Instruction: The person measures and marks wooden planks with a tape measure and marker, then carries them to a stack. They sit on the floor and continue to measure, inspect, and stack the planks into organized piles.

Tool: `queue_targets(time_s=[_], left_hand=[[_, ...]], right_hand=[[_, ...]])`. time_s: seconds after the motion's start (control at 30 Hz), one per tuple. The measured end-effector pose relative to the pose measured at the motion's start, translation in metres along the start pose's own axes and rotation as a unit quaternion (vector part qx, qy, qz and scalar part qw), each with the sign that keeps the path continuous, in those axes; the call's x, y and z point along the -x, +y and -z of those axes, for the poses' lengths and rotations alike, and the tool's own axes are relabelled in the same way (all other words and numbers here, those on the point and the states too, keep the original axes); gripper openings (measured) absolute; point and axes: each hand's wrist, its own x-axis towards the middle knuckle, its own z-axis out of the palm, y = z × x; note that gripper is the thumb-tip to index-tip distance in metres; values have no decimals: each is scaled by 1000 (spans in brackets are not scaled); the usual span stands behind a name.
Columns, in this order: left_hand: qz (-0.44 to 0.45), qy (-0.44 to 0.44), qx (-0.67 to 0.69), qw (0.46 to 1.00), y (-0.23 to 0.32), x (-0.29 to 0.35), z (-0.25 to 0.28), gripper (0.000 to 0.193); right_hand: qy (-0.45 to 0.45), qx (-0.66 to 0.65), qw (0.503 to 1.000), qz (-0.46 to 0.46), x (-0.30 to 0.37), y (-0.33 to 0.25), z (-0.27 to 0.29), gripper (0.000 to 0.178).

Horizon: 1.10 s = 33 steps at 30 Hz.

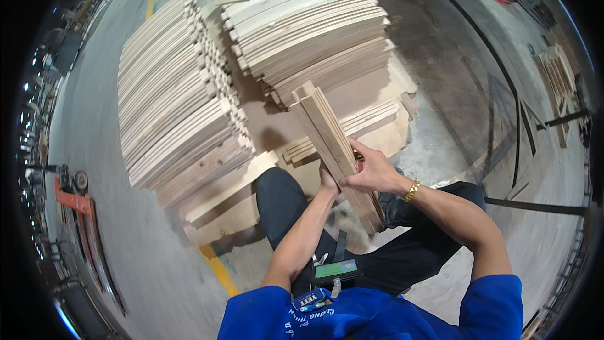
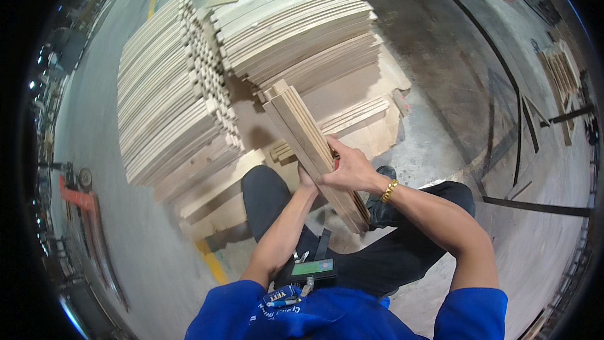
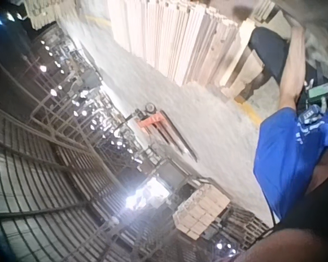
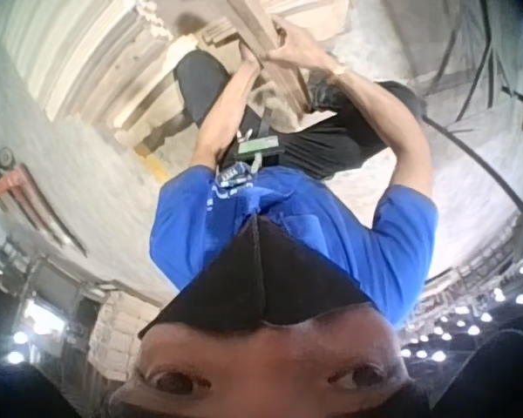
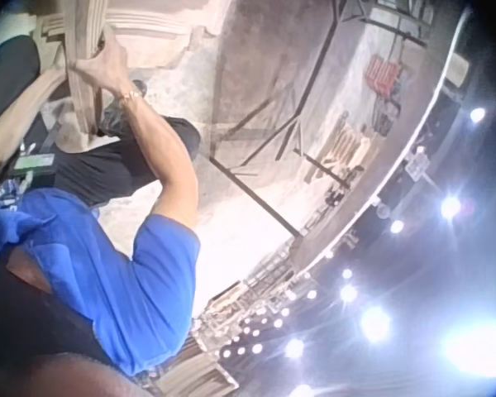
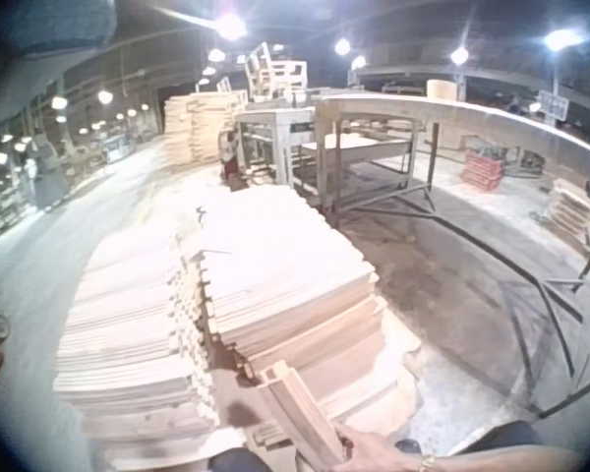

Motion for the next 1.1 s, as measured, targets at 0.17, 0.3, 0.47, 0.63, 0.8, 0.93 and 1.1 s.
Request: queue_targets(time_s=[0.17,0.3,0.47,0.63,0.8,0.93,1.1], left_hand=[[18,-17,-21,999,-3,5,-4,56],[-58,-70,-241,966,-1,10,-13,72],[-174,-28,-590,788,8,15,-18,105],[-158,8,-563,811,0,24,-16,100],[-287,18,-589,756,-14,26,-1,102],[-343,20,-545,765,-21,21,9,93],[-363,-8,-490,792,-19,21,6,73]], right_hand=[[148,3,988,-47,-14,7,13,85],[228,-156,960,-38,-25,13,23,82],[284,-154,945,-56,-22,14,20,78],[276,-36,960,-16,-3,1,10,83],[238,-43,968,69,5,-15,-1,87],[199,-57,972,109,6,-18,-3,88],[183,-22,970,158,9,-14,-3,91]])
